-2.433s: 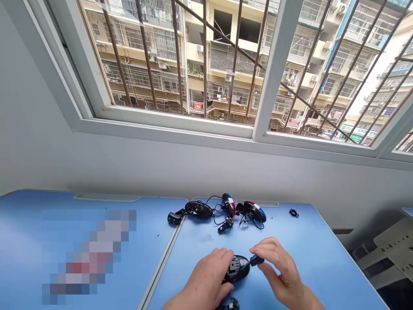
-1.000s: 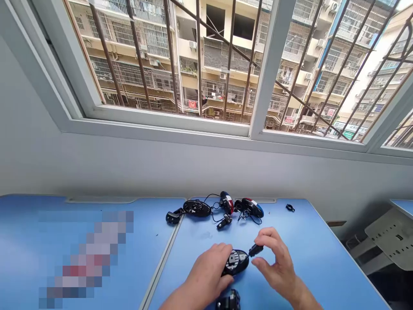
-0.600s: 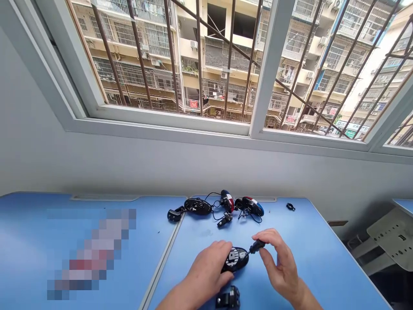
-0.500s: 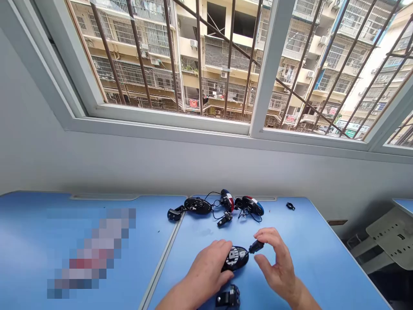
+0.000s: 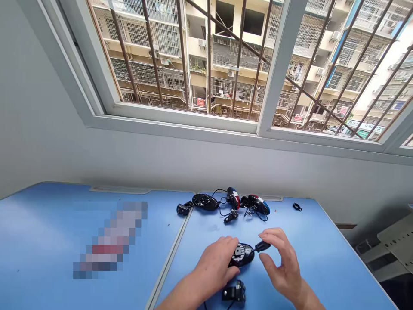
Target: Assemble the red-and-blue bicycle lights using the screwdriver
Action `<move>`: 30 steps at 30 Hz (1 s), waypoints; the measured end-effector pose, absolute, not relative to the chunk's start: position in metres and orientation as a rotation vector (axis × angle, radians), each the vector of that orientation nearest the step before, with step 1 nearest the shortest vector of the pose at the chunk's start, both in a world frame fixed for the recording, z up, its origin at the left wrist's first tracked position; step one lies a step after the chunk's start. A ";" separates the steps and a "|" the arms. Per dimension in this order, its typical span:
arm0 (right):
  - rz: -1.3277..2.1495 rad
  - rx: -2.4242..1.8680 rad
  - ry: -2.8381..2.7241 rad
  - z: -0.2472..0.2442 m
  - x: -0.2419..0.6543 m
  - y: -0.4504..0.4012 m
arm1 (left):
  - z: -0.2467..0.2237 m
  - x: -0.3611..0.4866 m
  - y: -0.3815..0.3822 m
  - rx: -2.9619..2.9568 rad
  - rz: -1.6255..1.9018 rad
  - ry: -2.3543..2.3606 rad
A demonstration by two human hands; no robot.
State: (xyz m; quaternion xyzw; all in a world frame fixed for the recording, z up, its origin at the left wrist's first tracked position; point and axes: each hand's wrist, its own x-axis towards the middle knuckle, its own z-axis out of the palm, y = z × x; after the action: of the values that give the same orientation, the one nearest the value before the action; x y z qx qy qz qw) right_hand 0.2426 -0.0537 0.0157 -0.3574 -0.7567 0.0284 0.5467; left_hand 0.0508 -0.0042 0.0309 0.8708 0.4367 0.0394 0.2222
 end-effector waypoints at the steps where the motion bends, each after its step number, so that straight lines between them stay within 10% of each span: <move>1: 0.036 -0.869 -1.784 0.015 0.242 -0.053 | 0.031 0.051 -0.004 2.407 0.111 1.210; 30: 0.086 -0.814 -1.838 0.023 0.236 -0.050 | 0.033 0.052 -0.005 2.395 0.080 1.244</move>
State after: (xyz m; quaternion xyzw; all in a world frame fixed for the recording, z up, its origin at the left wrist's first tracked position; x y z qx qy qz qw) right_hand 0.2359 -0.0499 0.0232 -0.3417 -0.7718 0.0360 0.5351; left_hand 0.0517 -0.0055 0.0333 0.8655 0.4495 0.0288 0.2192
